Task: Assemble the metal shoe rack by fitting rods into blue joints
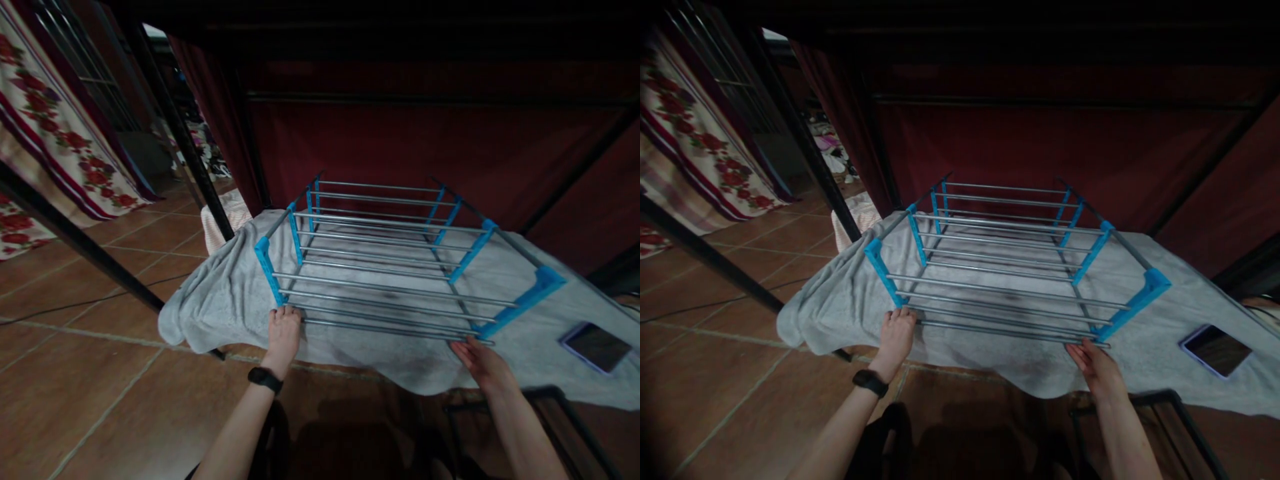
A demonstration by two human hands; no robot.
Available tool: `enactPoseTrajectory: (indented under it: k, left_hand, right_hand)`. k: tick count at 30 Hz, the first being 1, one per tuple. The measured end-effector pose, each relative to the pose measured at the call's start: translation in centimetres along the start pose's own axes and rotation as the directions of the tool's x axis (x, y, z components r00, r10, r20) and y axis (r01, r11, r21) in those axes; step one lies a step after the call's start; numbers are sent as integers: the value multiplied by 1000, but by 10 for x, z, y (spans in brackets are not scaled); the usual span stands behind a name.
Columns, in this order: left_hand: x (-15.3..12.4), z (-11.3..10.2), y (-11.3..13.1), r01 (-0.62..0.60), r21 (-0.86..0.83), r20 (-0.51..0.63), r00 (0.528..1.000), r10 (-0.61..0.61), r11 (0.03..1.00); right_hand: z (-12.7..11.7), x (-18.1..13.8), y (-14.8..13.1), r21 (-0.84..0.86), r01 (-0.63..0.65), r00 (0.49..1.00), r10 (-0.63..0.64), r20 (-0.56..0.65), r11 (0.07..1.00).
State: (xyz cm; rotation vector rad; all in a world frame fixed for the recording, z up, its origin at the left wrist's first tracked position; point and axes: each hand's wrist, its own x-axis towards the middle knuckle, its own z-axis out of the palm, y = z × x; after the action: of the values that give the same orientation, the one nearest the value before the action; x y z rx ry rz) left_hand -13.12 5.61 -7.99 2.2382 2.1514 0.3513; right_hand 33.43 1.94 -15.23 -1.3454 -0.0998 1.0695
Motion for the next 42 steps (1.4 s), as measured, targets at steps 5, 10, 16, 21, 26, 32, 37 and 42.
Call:
enactPoseTrajectory:
  k: [5, 10, 16, 21, 26, 32, 37, 42]
  left_hand:
    - [1, 1, -16, 106, -174, -85, 989, -122, 979]
    - [2, 0, -27, 198, -558, -93, 950, -297, 806]
    - [19, -6, -36, 438, -790, 250, 869, -427, 429]
    - [29, -2, -36, 542, -837, 468, 779, -417, 75]
    - [25, 4, -38, 518, -835, 541, 714, -445, -185]
    - [24, 12, -40, 541, -749, 663, 632, -402, -384]
    - [26, 16, -40, 524, -706, 702, 609, -370, -476]
    - [25, 15, -38, 491, -688, 709, 612, -351, -534]
  right_hand:
    - [0, 0, 0, -6, 29, 1000, -29, 10, 1000]
    - [1, -1, -1, -10, 16, 1000, -16, -12, 1000]
    - [4, -4, -4, 46, 8, 1000, -7, -6, 999]
    - [3, -4, -4, 50, 18, 999, -20, 32, 999]
    - [6, -4, 0, 53, 5, 998, -8, 57, 999]
    - [11, -4, 3, 38, -4, 998, 1, 61, 999]
    - [12, -2, 4, 22, -3, 999, 2, 53, 1000]
    - [13, -1, 4, 3, 0, 999, -1, 35, 1000]
